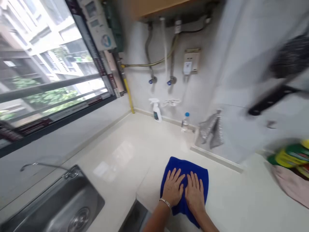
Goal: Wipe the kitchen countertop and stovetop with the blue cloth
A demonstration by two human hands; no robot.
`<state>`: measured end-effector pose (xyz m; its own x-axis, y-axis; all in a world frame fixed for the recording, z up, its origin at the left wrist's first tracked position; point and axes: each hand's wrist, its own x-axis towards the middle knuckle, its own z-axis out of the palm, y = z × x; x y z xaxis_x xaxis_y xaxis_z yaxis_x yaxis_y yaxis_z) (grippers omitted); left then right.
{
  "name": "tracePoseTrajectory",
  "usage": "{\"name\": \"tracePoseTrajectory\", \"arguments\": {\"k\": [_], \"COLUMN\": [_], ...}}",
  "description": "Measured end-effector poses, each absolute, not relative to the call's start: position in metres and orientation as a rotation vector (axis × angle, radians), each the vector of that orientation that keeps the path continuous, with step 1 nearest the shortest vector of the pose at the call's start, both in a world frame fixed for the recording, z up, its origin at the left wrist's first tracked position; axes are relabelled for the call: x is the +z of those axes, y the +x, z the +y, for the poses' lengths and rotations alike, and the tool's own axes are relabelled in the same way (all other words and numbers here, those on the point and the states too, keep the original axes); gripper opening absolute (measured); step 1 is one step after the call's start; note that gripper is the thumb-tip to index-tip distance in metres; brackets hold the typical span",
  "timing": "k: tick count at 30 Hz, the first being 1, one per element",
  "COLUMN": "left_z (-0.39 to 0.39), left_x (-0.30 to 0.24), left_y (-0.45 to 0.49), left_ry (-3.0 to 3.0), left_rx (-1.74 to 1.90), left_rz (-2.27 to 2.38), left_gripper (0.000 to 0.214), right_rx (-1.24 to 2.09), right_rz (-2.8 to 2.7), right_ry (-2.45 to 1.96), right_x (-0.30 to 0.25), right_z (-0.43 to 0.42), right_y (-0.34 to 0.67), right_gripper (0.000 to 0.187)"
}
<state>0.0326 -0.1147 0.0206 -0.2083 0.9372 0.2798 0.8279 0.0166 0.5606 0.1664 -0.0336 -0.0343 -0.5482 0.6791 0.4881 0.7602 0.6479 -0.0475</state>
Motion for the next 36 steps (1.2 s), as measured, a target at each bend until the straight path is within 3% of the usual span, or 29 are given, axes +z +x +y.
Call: {"name": "tracePoseTrajectory", "arguments": {"k": [11,22,28,36], "left_z": [-0.161,-0.249,-0.295,-0.326], "left_x": [0.018,0.026,0.025,0.016], "left_y": [-0.153,-0.322,-0.387,-0.436], "left_ry": [1.484,1.004,0.705,0.389], "left_rx": [0.943,0.889,0.826,0.745], "left_rz": [2.634,2.915,3.082,3.274], "left_gripper": [0.051,0.048,0.047,0.048], "right_rx": [0.003,0.216,0.430,0.455], "right_rz": [-2.575,-2.709,-2.679,-2.809], "right_ry": [-0.769,-0.422,-0.142,0.113], "right_x": [-0.018,0.006,0.005,0.007], "right_z": [-0.053,-0.131,-0.172,-0.202], "right_y": [-0.065,-0.270,-0.361,-0.440], "right_gripper": [0.053,0.048,0.049,0.049]}}
